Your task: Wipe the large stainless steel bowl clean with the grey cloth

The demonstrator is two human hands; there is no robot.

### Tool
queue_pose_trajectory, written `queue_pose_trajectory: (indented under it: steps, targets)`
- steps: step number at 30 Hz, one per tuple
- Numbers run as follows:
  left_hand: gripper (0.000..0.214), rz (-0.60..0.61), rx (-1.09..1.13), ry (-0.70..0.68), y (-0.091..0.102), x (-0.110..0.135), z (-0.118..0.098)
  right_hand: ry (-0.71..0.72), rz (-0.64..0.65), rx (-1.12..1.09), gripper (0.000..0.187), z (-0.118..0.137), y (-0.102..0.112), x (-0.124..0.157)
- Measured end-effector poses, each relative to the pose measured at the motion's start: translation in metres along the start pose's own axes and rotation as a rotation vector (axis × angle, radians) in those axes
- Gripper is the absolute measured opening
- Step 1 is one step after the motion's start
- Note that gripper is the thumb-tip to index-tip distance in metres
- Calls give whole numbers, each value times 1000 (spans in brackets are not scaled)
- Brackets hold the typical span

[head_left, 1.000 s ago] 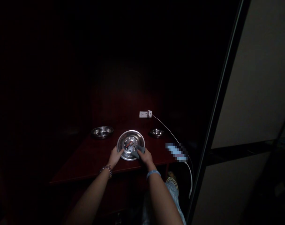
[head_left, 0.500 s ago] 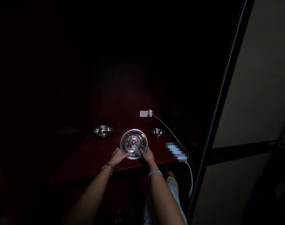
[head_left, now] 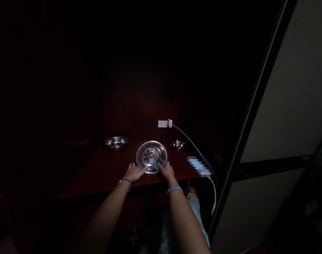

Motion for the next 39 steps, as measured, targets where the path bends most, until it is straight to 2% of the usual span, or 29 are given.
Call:
queue_pose_trajectory:
  steps: [9, 17, 24, 35, 39]
  targets:
    - [65, 1, -19, -10, 5, 4, -8, -69, 35, 112, 55, 16, 10, 13]
    - [61, -31, 18, 3, 10, 7, -12, -47, 49, 132, 57, 19, 13, 16]
    - [59, -59, -2, 40, 9, 7, -13, -25, 4, 246, 58, 21, 13, 17]
    - [60, -82, 16, 5, 8, 6, -10, -41, -37, 351, 66, 24, 10, 19]
    - [59, -77, 27, -28, 7, 6, -9, -40, -55, 367, 60, 27, 14, 18]
Point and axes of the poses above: each hand's wrist, its own x-axis away from the middle knuckle, its own y-axis out of the back of the hand, z = x × y, the point moved 2 cm from there along -x, towards the middle knuckle
